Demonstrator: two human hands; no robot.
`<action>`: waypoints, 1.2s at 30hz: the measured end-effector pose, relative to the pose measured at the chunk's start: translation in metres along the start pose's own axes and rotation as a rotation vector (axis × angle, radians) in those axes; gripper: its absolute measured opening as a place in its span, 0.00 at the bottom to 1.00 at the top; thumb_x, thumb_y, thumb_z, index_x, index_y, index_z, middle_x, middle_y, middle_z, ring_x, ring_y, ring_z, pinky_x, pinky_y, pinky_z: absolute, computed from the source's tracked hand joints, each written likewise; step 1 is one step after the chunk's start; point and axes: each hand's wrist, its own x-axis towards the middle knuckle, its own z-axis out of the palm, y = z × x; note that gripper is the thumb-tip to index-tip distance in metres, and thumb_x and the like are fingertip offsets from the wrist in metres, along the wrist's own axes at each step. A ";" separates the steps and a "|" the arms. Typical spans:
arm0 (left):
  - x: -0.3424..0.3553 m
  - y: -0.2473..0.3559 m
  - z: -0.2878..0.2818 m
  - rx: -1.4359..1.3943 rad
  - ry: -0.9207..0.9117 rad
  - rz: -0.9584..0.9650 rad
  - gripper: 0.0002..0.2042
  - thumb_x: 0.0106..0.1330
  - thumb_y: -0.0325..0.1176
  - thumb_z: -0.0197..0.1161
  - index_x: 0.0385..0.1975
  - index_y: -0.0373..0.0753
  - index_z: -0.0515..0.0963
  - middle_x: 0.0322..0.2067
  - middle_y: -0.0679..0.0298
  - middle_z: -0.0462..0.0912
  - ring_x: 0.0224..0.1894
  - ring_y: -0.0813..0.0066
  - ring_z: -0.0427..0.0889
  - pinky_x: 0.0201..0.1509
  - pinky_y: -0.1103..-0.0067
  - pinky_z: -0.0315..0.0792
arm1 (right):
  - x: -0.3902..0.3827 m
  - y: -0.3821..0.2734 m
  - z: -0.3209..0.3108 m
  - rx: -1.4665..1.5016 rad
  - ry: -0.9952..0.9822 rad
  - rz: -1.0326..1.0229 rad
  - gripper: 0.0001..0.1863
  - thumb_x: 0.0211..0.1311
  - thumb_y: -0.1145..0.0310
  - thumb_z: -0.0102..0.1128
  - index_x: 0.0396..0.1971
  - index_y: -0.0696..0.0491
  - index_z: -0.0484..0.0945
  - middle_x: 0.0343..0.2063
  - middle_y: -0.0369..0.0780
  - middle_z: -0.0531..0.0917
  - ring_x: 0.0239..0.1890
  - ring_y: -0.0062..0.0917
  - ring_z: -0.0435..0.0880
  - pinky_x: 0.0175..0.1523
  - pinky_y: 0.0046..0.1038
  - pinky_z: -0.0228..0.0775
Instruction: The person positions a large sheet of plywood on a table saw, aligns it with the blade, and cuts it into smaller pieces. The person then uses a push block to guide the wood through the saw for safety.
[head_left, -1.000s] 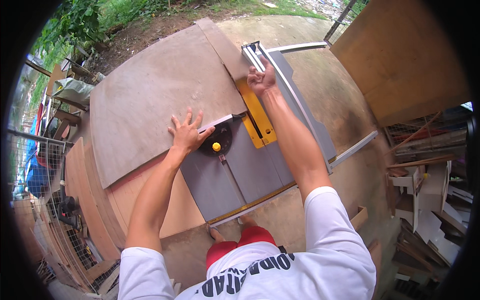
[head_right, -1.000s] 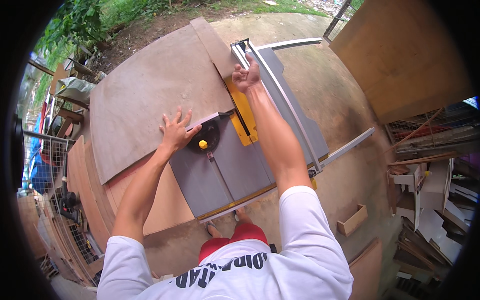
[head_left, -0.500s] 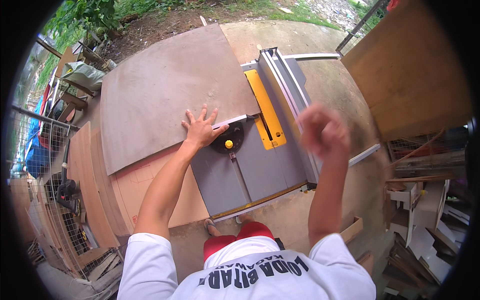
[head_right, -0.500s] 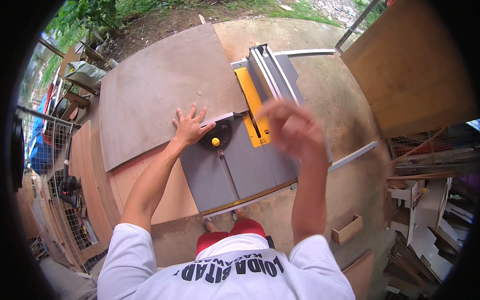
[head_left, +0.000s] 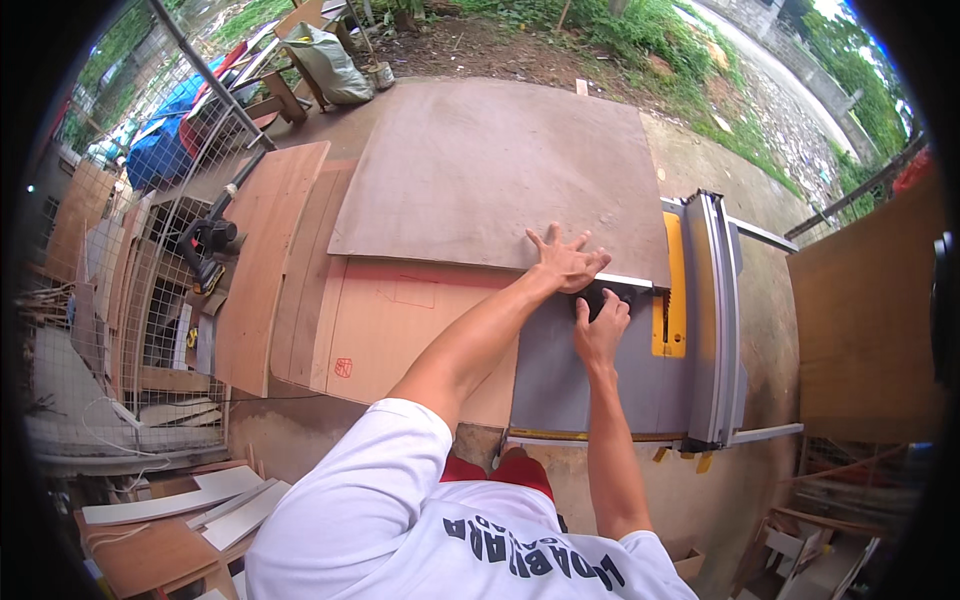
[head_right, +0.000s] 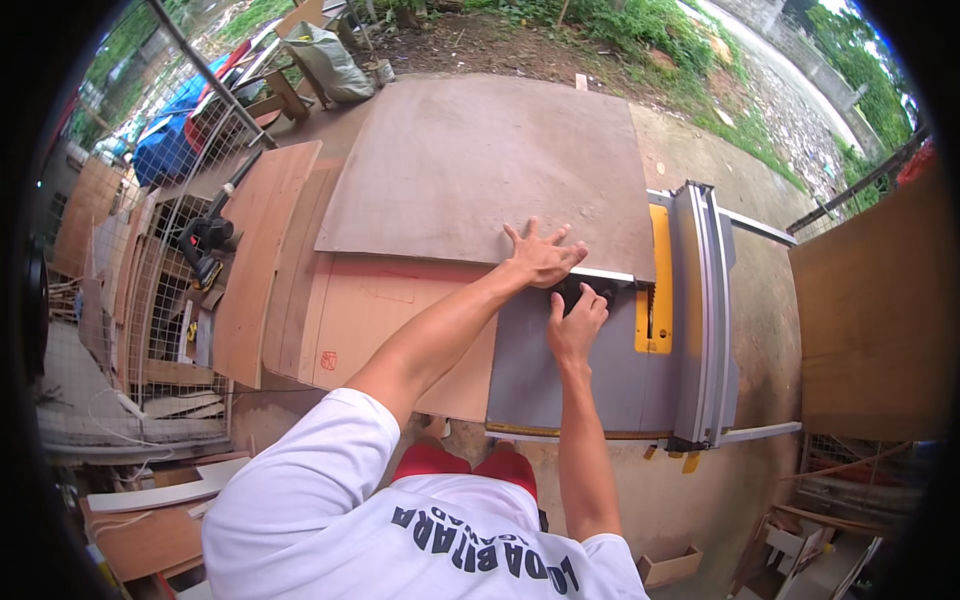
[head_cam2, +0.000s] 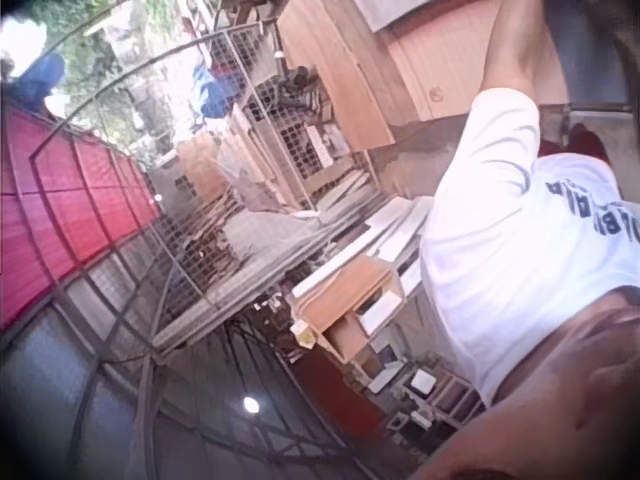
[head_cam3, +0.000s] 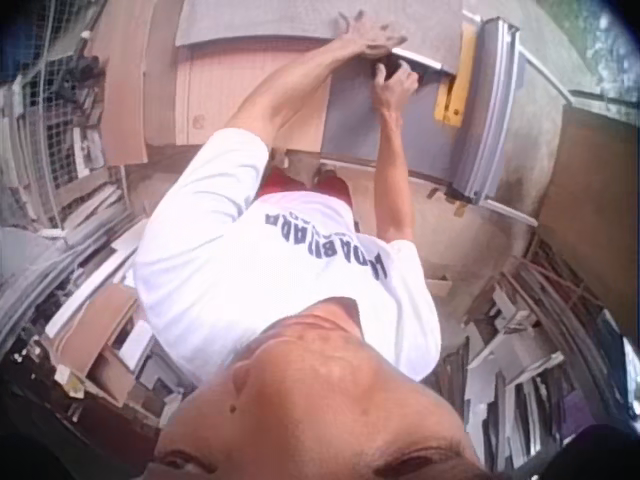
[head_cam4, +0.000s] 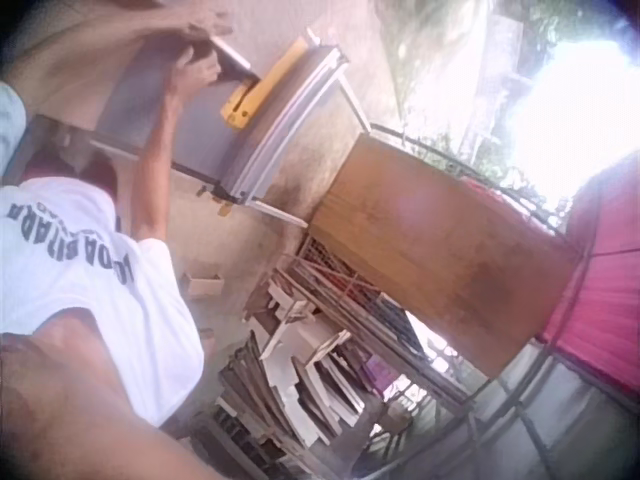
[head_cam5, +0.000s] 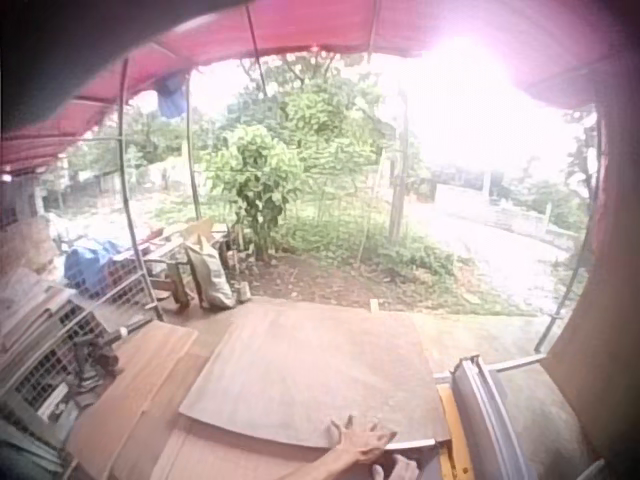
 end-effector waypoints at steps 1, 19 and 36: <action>0.001 -0.010 0.003 -0.001 0.054 0.029 0.30 0.76 0.70 0.36 0.76 0.76 0.64 0.83 0.74 0.49 0.80 0.32 0.44 0.69 0.18 0.32 | -0.001 0.005 0.004 -0.057 0.004 -0.025 0.32 0.61 0.60 0.74 0.60 0.59 0.72 0.51 0.53 0.74 0.56 0.51 0.71 0.65 0.51 0.63; -0.009 -0.107 0.001 0.405 0.477 0.218 0.20 0.75 0.28 0.53 0.66 0.39 0.72 0.64 0.47 0.77 0.63 0.32 0.77 0.61 0.43 0.76 | -0.014 0.012 -0.007 -0.143 0.157 0.150 0.21 0.63 0.70 0.69 0.54 0.60 0.78 0.48 0.54 0.82 0.52 0.52 0.79 0.60 0.46 0.73; 0.002 -0.118 -0.171 0.400 0.608 0.260 0.20 0.62 0.21 0.60 0.55 0.37 0.80 0.41 0.44 0.88 0.46 0.45 0.89 0.53 0.56 0.81 | -0.058 0.031 -0.034 0.139 0.161 -0.002 0.11 0.58 0.77 0.68 0.40 0.54 0.79 0.40 0.44 0.82 0.45 0.47 0.79 0.52 0.45 0.75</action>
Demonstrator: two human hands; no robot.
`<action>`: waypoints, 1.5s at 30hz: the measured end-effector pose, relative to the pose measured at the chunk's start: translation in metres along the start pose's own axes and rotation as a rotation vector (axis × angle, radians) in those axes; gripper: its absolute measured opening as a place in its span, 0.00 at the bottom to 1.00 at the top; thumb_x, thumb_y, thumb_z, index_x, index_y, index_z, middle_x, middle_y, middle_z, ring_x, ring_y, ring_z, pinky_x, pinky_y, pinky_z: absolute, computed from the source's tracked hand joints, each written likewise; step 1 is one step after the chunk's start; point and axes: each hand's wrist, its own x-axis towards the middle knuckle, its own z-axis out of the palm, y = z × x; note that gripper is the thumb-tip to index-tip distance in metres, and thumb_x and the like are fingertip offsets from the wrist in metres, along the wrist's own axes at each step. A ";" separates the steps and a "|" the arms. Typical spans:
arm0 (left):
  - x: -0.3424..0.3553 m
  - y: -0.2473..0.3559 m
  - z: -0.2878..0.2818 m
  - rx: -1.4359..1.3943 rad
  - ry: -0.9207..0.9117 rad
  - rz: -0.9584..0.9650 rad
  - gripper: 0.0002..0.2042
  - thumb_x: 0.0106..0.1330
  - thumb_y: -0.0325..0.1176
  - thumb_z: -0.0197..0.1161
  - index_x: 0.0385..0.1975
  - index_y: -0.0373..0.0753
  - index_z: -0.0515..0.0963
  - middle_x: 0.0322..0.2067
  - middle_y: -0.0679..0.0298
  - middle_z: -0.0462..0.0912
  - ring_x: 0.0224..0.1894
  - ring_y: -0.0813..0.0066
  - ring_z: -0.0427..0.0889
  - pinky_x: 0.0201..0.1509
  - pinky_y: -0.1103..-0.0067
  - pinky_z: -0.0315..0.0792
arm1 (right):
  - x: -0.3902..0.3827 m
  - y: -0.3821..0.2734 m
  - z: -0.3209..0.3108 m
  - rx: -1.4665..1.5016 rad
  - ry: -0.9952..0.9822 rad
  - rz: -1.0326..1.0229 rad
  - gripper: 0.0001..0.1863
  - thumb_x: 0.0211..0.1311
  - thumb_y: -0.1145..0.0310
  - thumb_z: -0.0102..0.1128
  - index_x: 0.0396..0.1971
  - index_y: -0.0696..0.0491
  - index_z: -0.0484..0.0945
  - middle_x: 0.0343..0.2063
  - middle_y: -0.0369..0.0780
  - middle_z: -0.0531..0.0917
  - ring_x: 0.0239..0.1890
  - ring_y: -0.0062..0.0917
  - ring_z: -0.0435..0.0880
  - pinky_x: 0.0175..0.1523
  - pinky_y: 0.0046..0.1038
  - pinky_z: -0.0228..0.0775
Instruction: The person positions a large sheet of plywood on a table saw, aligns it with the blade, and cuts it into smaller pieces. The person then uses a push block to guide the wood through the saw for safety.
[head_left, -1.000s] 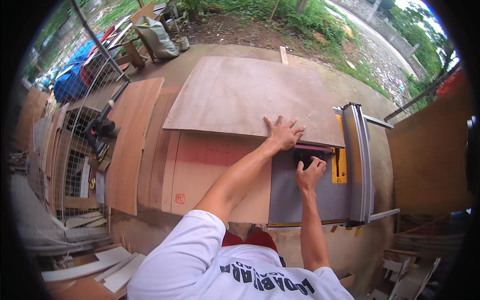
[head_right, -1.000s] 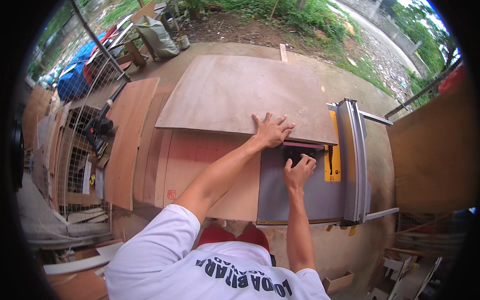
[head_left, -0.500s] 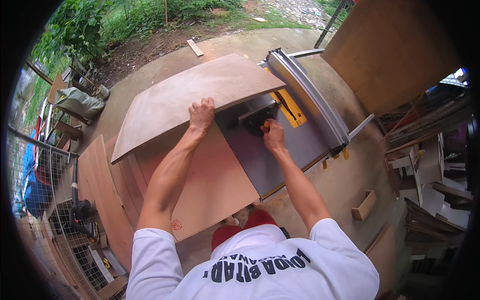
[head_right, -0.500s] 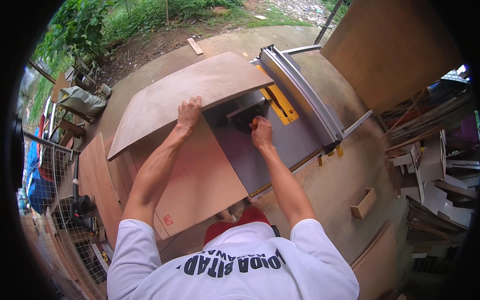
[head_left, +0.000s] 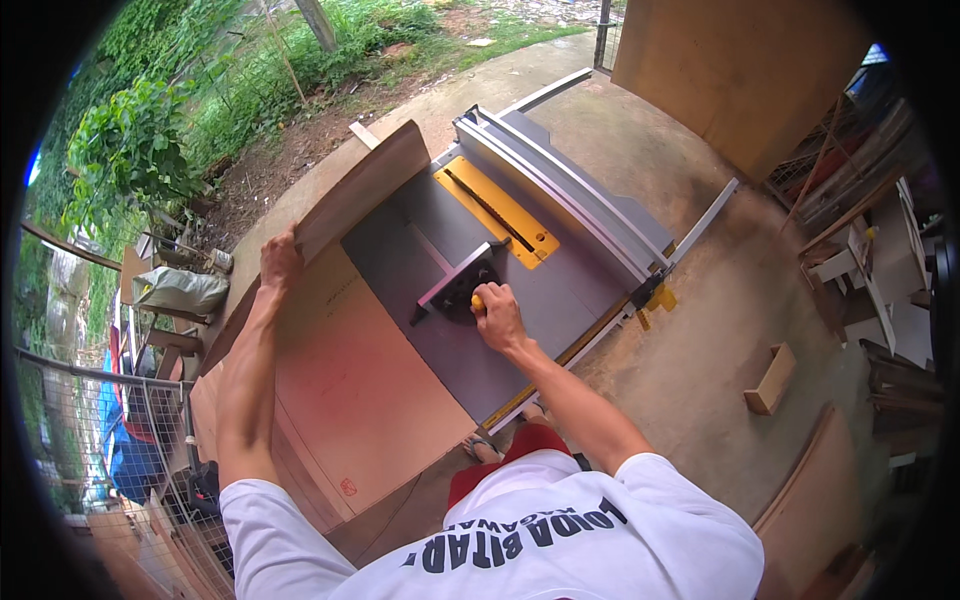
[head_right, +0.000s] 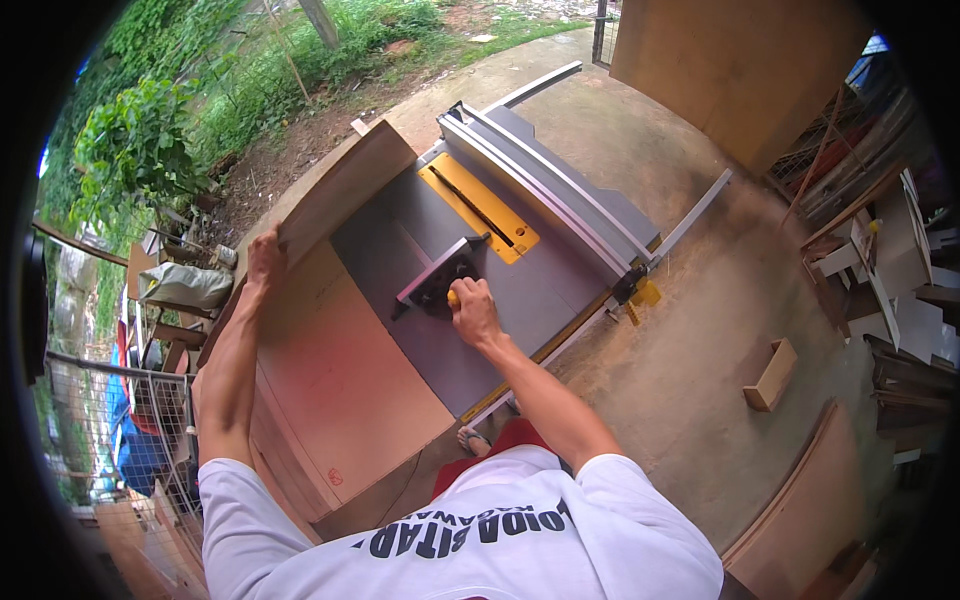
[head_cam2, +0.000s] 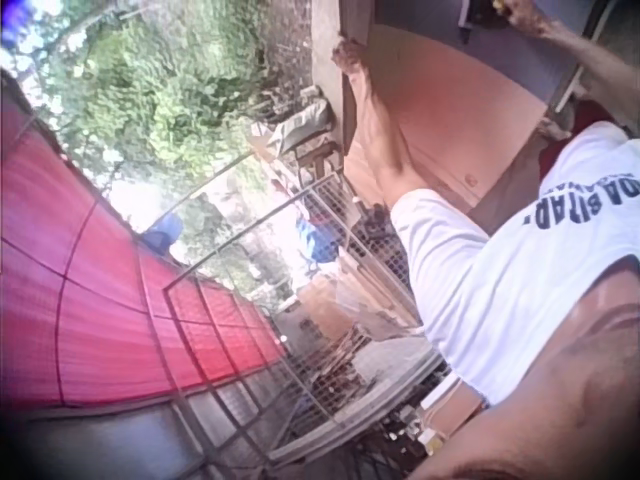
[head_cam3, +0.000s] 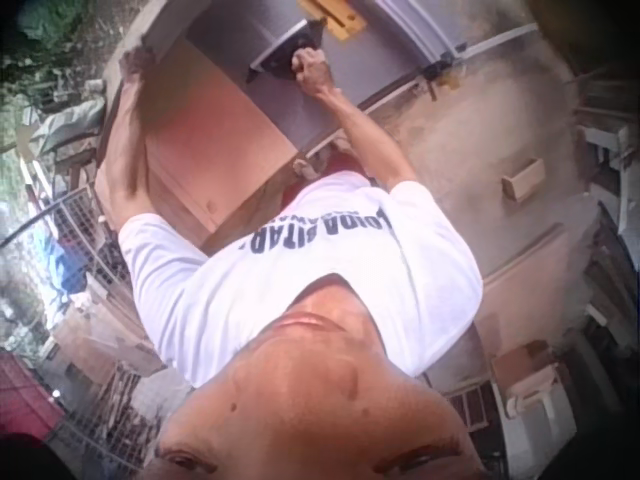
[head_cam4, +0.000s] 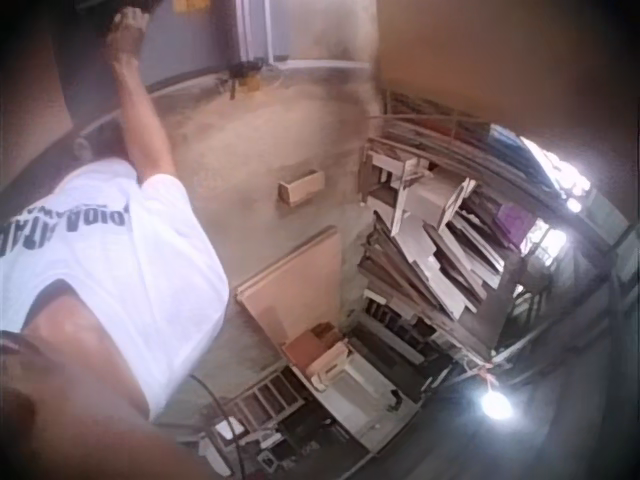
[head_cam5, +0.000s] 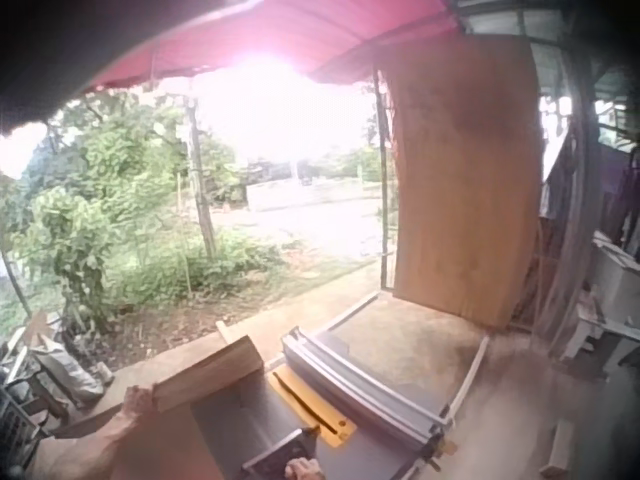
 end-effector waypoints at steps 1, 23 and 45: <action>0.002 -0.003 -0.007 0.017 0.009 -0.021 0.21 0.62 0.21 0.60 0.56 0.38 0.80 0.43 0.44 0.88 0.48 0.45 0.88 0.55 0.56 0.80 | -0.013 0.000 -0.012 0.003 -0.024 0.004 0.11 0.58 0.77 0.68 0.40 0.55 0.78 0.39 0.45 0.82 0.45 0.48 0.78 0.52 0.45 0.75; -0.046 -0.029 -0.327 -0.003 0.122 -0.082 0.22 0.58 0.26 0.73 0.54 0.37 0.80 0.39 0.53 0.91 0.43 0.58 0.91 0.46 0.66 0.81 | 0.071 -0.080 -0.168 0.448 0.221 -0.366 0.09 0.66 0.72 0.70 0.45 0.53 0.84 0.35 0.43 0.84 0.41 0.43 0.83 0.47 0.41 0.76; -0.307 -0.039 -0.567 0.197 -0.015 -0.247 0.13 0.66 0.20 0.68 0.50 0.32 0.82 0.49 0.58 0.86 0.53 0.64 0.85 0.51 0.68 0.79 | 0.041 -0.315 -0.124 1.416 0.300 -0.475 0.10 0.77 0.72 0.58 0.48 0.57 0.87 0.30 0.42 0.90 0.32 0.24 0.91 0.41 0.25 0.82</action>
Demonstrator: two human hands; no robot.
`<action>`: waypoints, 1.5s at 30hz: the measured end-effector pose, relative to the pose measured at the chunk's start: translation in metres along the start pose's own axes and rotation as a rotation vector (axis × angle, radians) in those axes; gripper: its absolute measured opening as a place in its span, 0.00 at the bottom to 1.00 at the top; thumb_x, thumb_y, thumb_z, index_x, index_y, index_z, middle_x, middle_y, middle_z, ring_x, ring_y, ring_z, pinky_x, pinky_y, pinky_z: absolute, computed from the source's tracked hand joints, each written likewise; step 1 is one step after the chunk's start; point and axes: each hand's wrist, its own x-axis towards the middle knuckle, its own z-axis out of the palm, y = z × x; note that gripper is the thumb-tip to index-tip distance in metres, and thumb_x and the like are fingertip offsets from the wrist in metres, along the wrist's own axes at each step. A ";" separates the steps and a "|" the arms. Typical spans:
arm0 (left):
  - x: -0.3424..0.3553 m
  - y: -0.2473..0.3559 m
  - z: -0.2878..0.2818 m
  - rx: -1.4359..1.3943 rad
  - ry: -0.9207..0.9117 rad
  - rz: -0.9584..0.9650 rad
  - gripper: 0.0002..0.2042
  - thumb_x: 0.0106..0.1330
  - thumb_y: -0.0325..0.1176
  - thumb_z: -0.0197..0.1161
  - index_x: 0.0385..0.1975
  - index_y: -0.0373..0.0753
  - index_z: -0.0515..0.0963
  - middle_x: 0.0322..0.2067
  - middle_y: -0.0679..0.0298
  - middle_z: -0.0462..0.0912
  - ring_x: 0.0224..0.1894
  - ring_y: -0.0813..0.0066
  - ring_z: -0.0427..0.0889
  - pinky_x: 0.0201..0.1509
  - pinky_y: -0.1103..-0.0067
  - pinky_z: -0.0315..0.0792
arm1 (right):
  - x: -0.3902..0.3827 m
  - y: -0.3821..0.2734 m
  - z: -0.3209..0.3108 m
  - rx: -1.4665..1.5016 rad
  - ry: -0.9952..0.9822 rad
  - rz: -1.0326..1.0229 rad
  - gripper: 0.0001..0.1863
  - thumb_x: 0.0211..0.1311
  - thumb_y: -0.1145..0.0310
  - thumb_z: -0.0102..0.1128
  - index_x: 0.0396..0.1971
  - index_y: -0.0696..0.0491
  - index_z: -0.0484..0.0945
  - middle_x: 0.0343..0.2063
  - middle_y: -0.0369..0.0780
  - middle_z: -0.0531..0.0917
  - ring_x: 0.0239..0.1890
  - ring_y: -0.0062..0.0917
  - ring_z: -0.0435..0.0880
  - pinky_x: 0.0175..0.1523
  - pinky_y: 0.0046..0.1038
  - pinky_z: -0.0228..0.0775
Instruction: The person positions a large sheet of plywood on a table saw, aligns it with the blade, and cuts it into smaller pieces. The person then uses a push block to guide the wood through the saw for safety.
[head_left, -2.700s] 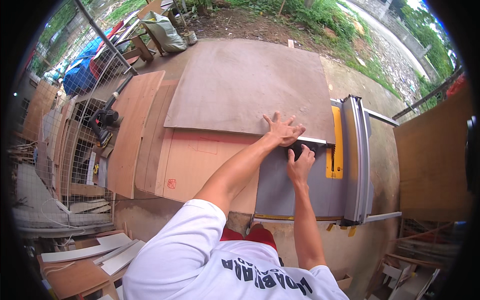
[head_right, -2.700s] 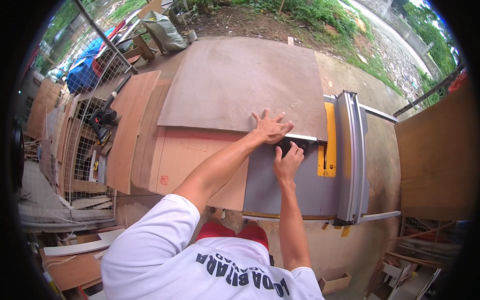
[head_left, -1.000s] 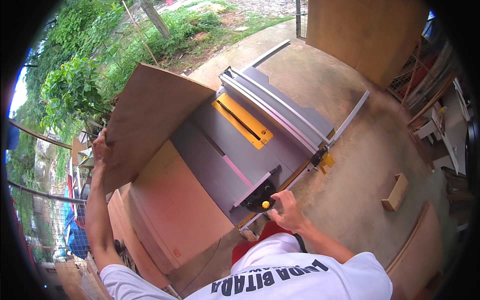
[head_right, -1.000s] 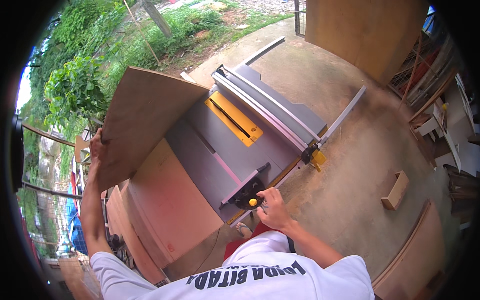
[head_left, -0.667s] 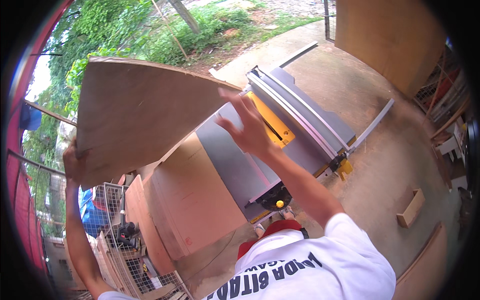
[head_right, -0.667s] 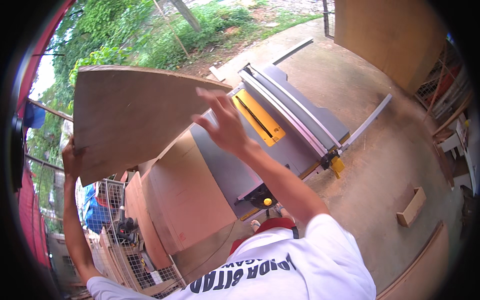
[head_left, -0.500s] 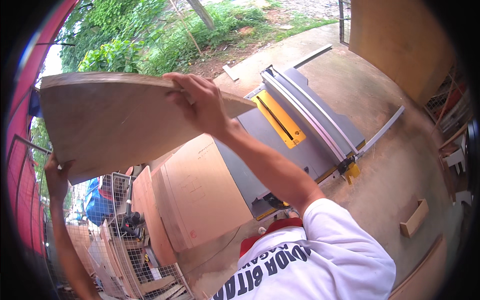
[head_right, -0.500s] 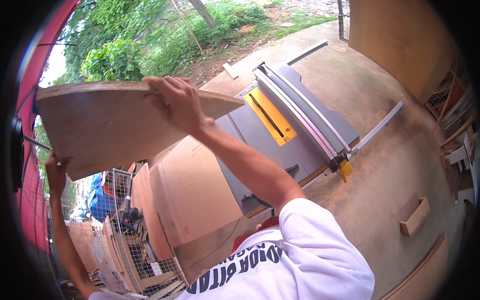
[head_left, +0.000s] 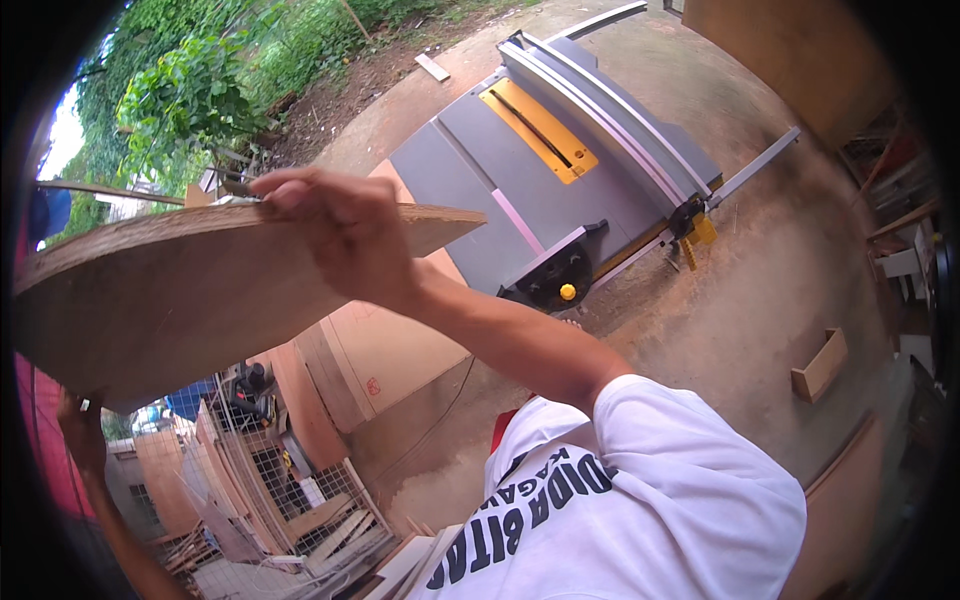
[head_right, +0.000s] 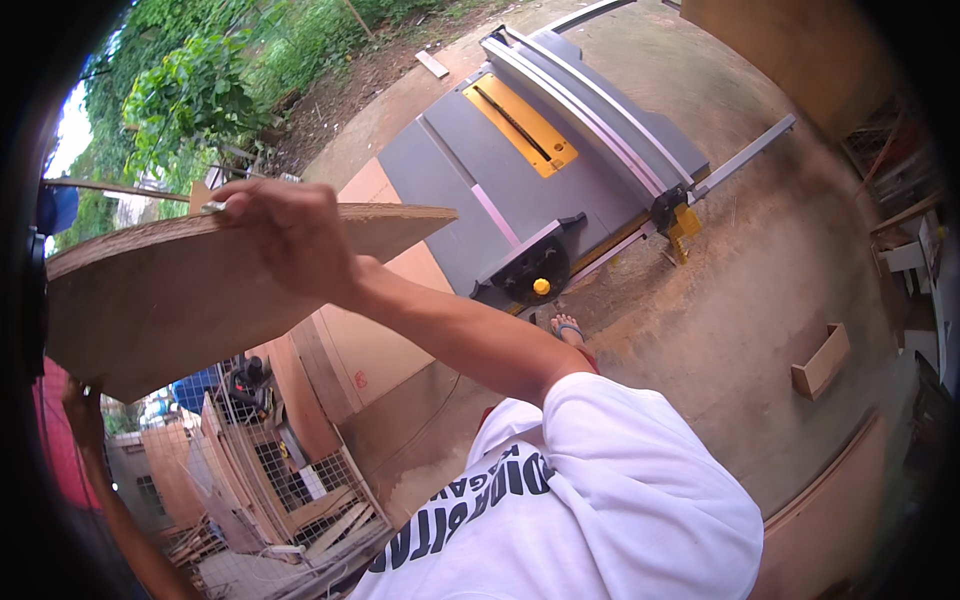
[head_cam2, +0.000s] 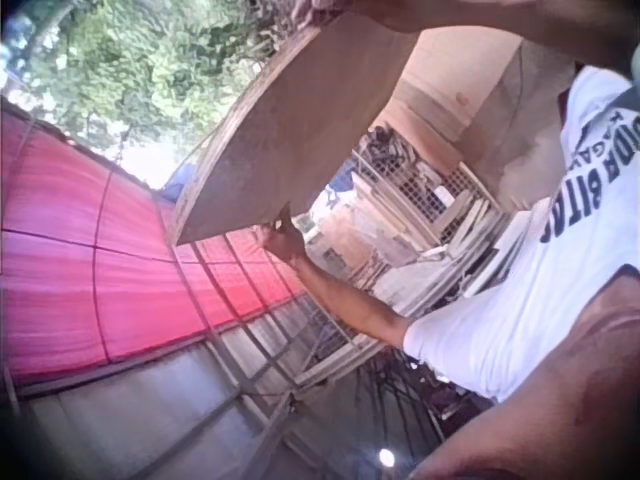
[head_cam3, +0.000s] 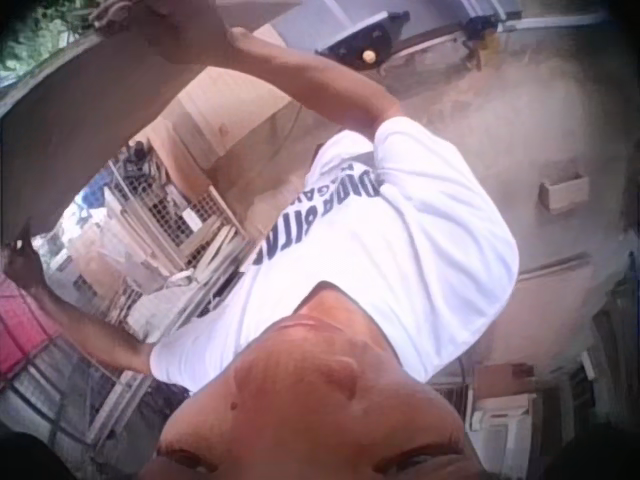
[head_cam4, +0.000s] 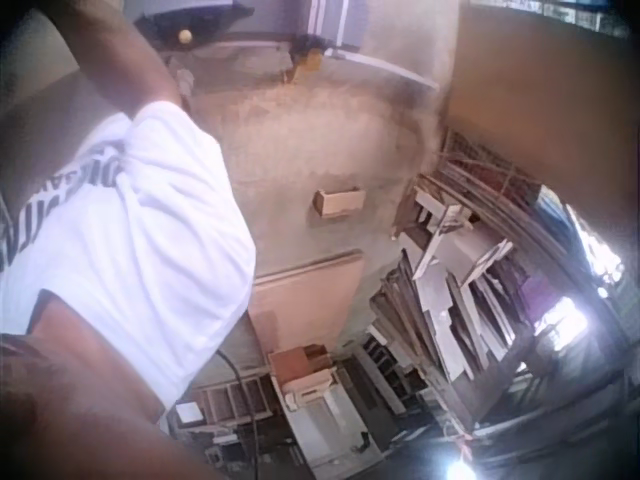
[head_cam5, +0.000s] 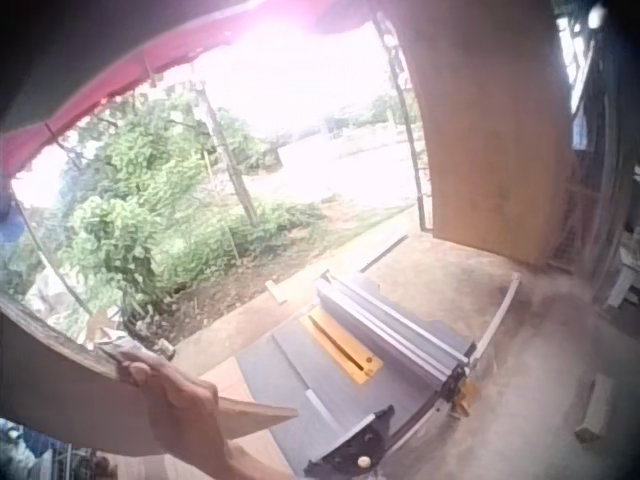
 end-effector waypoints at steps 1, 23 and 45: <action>-0.006 -0.003 0.006 -0.014 -0.035 0.016 0.14 0.66 0.20 0.68 0.51 0.32 0.82 0.49 0.58 0.86 0.53 0.64 0.85 0.51 0.68 0.79 | -0.009 -0.003 -0.004 -0.098 -0.037 -0.001 0.11 0.78 0.73 0.56 0.48 0.58 0.87 0.30 0.41 0.90 0.33 0.22 0.90 0.43 0.25 0.83; 0.077 0.137 0.071 -0.118 -0.122 0.123 0.16 0.67 0.26 0.70 0.53 0.34 0.79 0.43 0.56 0.86 0.45 0.66 0.89 0.48 0.67 0.82 | -0.018 -0.025 -0.150 -0.707 -0.218 0.105 0.08 0.61 0.80 0.71 0.38 0.54 0.84 0.31 0.41 0.85 0.33 0.34 0.88 0.35 0.31 0.80; 0.055 0.178 0.075 -0.121 -0.060 -0.259 0.16 0.66 0.21 0.70 0.54 0.30 0.81 0.46 0.57 0.89 0.50 0.71 0.86 0.56 0.72 0.77 | -0.005 -0.006 -0.150 -0.320 -0.222 0.257 0.07 0.64 0.83 0.66 0.37 0.56 0.80 0.34 0.41 0.82 0.35 0.33 0.85 0.38 0.33 0.77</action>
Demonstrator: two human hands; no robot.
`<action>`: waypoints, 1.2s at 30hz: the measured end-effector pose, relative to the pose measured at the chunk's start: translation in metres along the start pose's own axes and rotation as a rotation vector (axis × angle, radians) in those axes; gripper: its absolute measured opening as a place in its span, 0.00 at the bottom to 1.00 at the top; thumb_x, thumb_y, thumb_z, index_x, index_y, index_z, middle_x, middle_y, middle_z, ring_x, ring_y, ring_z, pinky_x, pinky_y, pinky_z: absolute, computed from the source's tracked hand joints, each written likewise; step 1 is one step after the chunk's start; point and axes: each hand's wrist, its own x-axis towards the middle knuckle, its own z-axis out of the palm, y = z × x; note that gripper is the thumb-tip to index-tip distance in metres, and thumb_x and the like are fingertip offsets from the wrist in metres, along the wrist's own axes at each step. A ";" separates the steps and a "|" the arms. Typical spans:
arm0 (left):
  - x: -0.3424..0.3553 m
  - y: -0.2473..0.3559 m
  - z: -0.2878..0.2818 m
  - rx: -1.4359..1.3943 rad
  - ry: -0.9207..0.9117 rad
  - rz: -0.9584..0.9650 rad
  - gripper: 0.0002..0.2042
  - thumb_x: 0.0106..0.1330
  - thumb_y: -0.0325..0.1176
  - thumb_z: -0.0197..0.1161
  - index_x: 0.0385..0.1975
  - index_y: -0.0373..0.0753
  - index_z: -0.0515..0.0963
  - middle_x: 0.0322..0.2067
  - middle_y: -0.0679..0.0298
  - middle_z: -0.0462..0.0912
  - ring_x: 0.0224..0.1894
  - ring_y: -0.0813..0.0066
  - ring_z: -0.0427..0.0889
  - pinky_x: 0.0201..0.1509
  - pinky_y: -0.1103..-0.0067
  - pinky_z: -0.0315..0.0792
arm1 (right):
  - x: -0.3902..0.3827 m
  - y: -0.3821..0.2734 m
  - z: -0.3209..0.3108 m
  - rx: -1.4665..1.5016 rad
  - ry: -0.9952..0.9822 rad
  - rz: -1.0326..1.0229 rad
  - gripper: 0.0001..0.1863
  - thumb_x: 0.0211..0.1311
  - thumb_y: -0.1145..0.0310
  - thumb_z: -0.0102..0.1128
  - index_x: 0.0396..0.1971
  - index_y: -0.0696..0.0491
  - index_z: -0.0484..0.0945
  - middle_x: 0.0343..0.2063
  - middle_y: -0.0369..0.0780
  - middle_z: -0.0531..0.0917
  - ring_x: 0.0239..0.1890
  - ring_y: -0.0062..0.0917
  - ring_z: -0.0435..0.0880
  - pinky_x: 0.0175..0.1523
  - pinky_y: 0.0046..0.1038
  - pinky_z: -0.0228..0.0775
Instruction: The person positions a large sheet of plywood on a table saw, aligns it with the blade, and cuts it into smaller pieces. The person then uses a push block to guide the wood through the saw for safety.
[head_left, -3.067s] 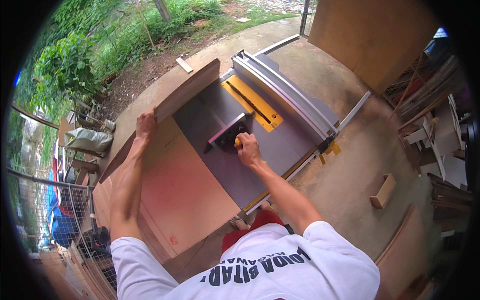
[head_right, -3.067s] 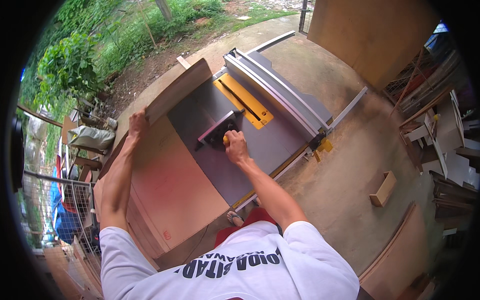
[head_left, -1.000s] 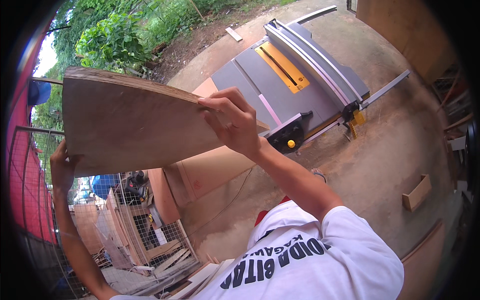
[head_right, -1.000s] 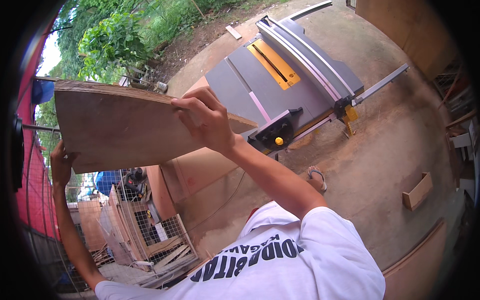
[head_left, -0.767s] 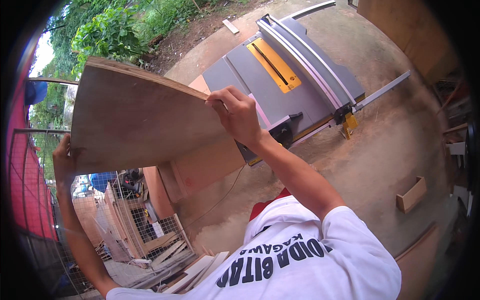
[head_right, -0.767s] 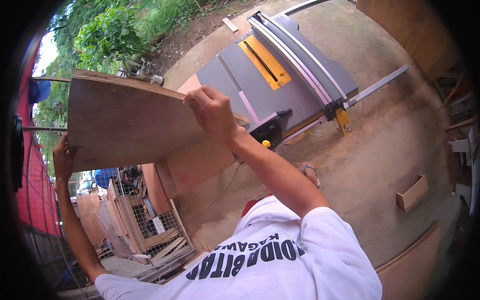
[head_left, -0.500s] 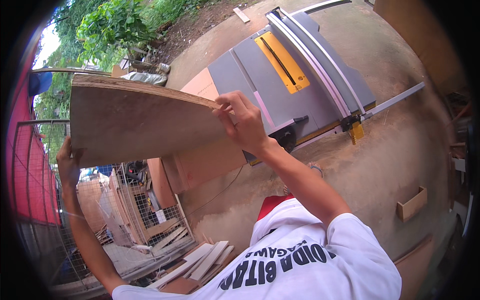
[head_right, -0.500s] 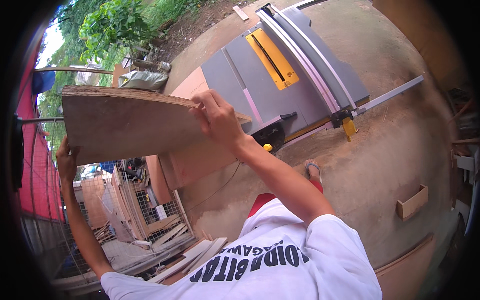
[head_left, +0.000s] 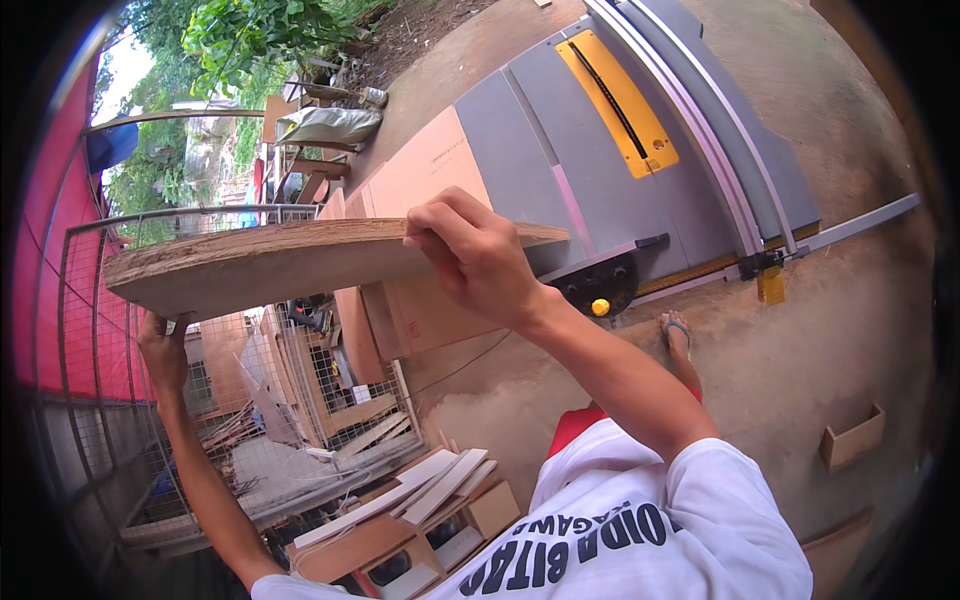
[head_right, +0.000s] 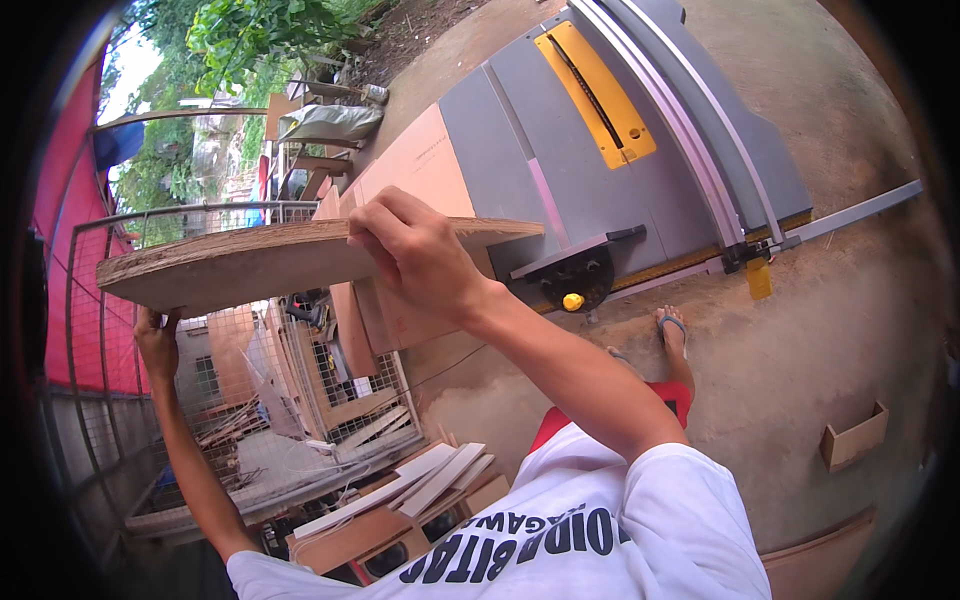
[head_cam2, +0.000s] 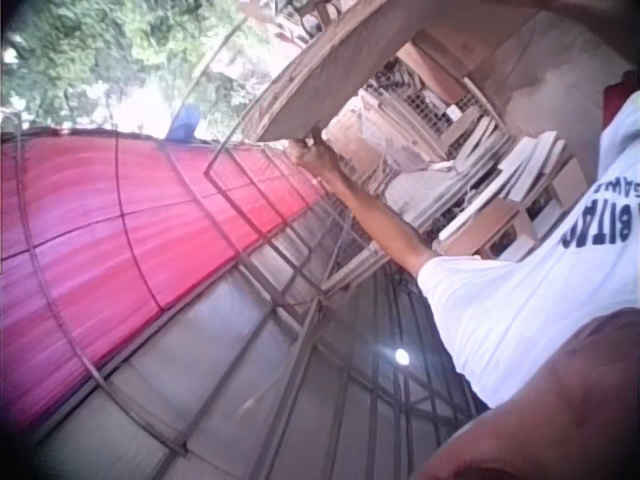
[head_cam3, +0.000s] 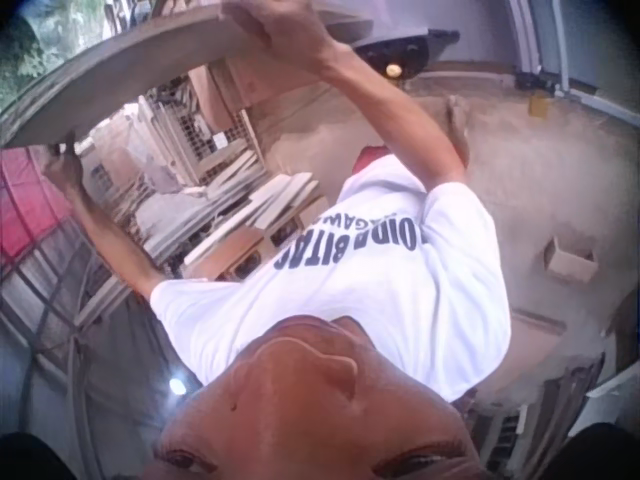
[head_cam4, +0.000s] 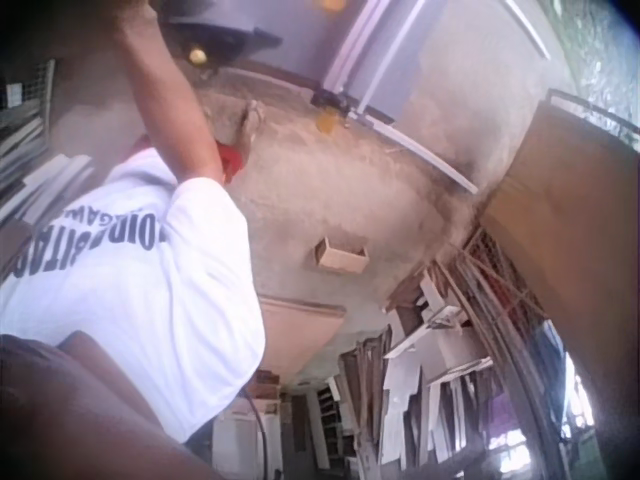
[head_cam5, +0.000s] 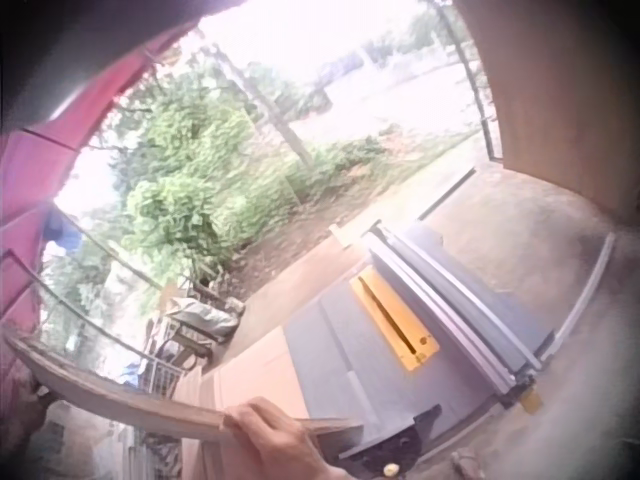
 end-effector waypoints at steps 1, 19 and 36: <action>-0.002 0.002 0.000 -0.021 0.006 -0.014 0.16 0.66 0.21 0.71 0.53 0.30 0.81 0.46 0.57 0.89 0.50 0.72 0.86 0.56 0.72 0.76 | 0.001 0.000 -0.002 0.033 0.000 0.013 0.07 0.64 0.83 0.66 0.38 0.56 0.80 0.34 0.41 0.82 0.35 0.33 0.85 0.38 0.33 0.77; -0.006 -0.022 -0.012 0.114 -0.009 0.026 0.14 0.67 0.23 0.71 0.51 0.30 0.82 0.44 0.58 0.89 0.48 0.70 0.86 0.55 0.72 0.77 | -0.026 -0.020 -0.060 -0.020 -0.114 0.200 0.04 0.65 0.75 0.68 0.32 0.55 0.81 0.30 0.39 0.81 0.29 0.30 0.81 0.37 0.32 0.75; -0.005 -0.007 0.001 0.145 0.039 0.076 0.24 0.68 0.27 0.69 0.63 0.31 0.77 0.50 0.52 0.88 0.53 0.63 0.87 0.58 0.71 0.77 | 0.028 0.011 -0.048 -0.410 -0.660 -0.283 0.05 0.65 0.77 0.66 0.35 0.56 0.77 0.27 0.41 0.79 0.31 0.35 0.86 0.34 0.35 0.80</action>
